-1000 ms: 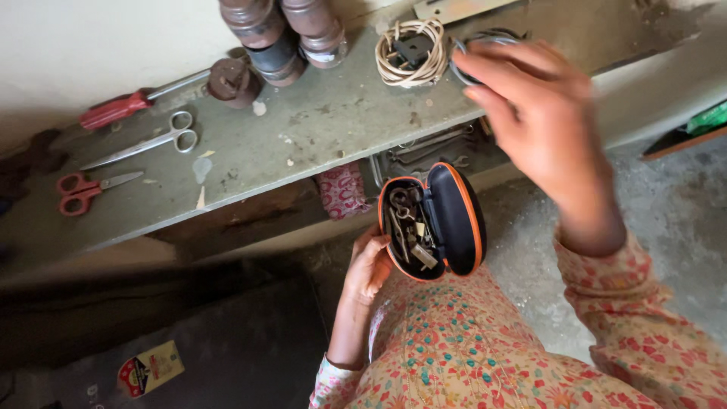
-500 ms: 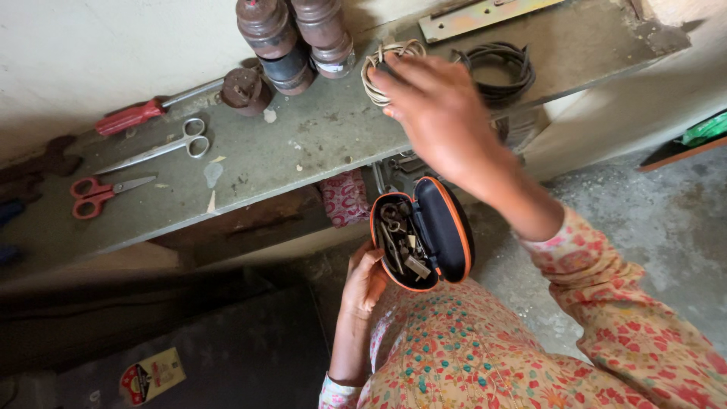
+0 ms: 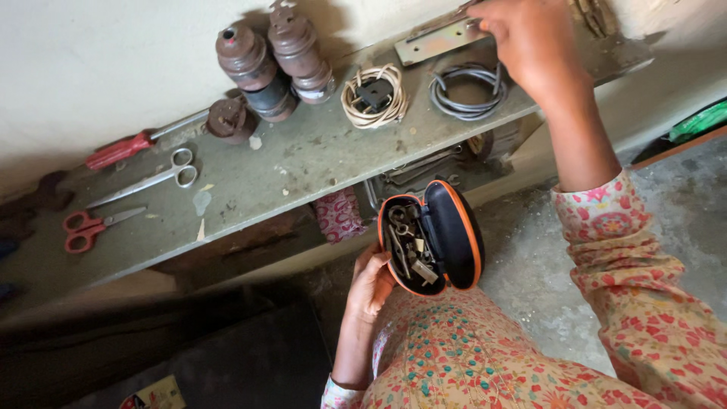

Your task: The person places various small metal tools and parts into a small zippered case while working at a workbench area.

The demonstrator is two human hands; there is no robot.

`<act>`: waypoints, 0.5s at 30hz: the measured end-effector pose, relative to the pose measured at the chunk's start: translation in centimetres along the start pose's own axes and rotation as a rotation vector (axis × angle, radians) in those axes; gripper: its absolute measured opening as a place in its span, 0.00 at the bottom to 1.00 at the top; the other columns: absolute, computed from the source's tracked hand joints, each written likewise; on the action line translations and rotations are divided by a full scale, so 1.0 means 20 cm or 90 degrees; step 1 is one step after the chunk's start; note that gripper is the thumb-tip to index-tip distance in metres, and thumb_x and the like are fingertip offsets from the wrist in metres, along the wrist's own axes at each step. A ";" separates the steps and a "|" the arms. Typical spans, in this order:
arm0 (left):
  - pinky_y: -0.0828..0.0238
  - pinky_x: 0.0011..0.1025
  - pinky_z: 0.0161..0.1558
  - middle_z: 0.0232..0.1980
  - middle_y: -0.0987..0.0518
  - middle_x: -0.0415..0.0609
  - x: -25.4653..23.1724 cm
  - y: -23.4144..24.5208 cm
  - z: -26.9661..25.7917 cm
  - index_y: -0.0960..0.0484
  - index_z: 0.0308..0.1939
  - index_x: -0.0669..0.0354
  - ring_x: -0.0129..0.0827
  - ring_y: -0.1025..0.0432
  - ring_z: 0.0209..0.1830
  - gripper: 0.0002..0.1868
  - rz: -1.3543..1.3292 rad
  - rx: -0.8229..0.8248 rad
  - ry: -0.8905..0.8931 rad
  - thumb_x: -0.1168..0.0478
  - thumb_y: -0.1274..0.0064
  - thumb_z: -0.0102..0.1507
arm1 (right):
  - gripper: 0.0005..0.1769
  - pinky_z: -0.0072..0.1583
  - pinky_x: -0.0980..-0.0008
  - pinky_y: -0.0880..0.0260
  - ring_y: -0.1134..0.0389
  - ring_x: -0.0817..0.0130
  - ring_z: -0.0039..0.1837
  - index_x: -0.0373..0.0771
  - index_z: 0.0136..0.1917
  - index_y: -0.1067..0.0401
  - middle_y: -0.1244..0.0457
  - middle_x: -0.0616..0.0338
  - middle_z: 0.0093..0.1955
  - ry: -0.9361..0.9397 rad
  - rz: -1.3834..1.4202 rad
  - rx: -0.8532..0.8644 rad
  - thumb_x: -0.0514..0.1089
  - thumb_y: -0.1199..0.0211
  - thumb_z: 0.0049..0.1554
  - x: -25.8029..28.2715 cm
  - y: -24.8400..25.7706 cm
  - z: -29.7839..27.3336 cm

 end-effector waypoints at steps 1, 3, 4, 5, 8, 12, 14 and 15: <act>0.25 0.45 0.57 0.56 0.21 0.56 0.01 -0.02 0.01 0.29 0.64 0.72 0.41 0.24 0.54 0.25 0.007 -0.003 0.002 0.66 0.51 0.63 | 0.13 0.55 0.59 0.29 0.27 0.53 0.52 0.33 0.56 0.20 0.29 0.49 0.50 0.021 0.037 0.009 0.25 0.41 0.62 0.01 0.00 -0.01; 0.25 0.45 0.57 0.57 0.21 0.57 0.00 -0.06 0.03 0.29 0.64 0.73 0.40 0.24 0.54 0.25 0.014 0.000 0.000 0.66 0.51 0.63 | 0.13 0.57 0.60 0.29 0.27 0.52 0.54 0.33 0.56 0.20 0.29 0.49 0.51 0.036 0.050 -0.001 0.26 0.40 0.62 -0.01 0.01 0.00; 0.25 0.44 0.58 0.57 0.21 0.57 0.01 -0.08 0.04 0.29 0.65 0.73 0.40 0.24 0.55 0.25 0.015 0.003 0.001 0.66 0.51 0.63 | 0.14 0.58 0.60 0.29 0.27 0.52 0.55 0.34 0.56 0.20 0.29 0.49 0.51 0.041 0.059 -0.003 0.26 0.40 0.61 -0.01 0.02 -0.01; 0.25 0.44 0.59 0.57 0.21 0.57 0.01 -0.10 0.05 0.29 0.65 0.74 0.40 0.24 0.55 0.25 0.015 0.005 0.002 0.67 0.51 0.64 | 0.14 0.58 0.60 0.29 0.27 0.52 0.55 0.33 0.57 0.20 0.29 0.49 0.52 0.026 0.077 0.009 0.25 0.41 0.62 -0.02 0.01 -0.01; 0.25 0.43 0.59 0.58 0.21 0.57 0.02 -0.13 0.08 0.29 0.66 0.73 0.40 0.24 0.55 0.27 0.025 0.011 0.006 0.66 0.52 0.62 | 0.14 0.57 0.61 0.29 0.27 0.54 0.54 0.33 0.58 0.21 0.29 0.49 0.53 0.000 0.119 0.045 0.25 0.42 0.63 -0.04 0.01 -0.03; 0.26 0.43 0.59 0.59 0.22 0.58 0.01 -0.18 0.11 0.30 0.66 0.74 0.41 0.25 0.56 0.27 0.008 0.017 -0.013 0.68 0.51 0.63 | 0.13 0.53 0.59 0.30 0.28 0.52 0.50 0.33 0.57 0.21 0.29 0.46 0.52 0.040 0.107 0.053 0.27 0.38 0.60 0.00 0.08 0.00; 0.26 0.42 0.61 0.60 0.22 0.57 0.01 -0.21 0.13 0.29 0.66 0.74 0.41 0.24 0.57 0.27 -0.009 0.027 -0.015 0.68 0.52 0.62 | 0.12 0.50 0.59 0.30 0.28 0.51 0.48 0.33 0.57 0.21 0.30 0.44 0.51 0.044 0.087 0.054 0.28 0.37 0.60 0.00 0.09 -0.01; 0.26 0.42 0.61 0.60 0.22 0.58 0.00 -0.21 0.16 0.29 0.66 0.75 0.41 0.24 0.57 0.26 0.002 0.028 -0.025 0.68 0.52 0.63 | 0.11 0.50 0.59 0.30 0.28 0.51 0.48 0.33 0.57 0.20 0.30 0.44 0.51 0.037 0.073 0.056 0.29 0.37 0.61 -0.02 0.07 -0.03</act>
Point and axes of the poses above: each hand's wrist, its own z-axis towards the middle knuckle, its own y-axis out of the back of the hand, x = y × z, the point moved 10 cm from there along z, towards the middle knuckle
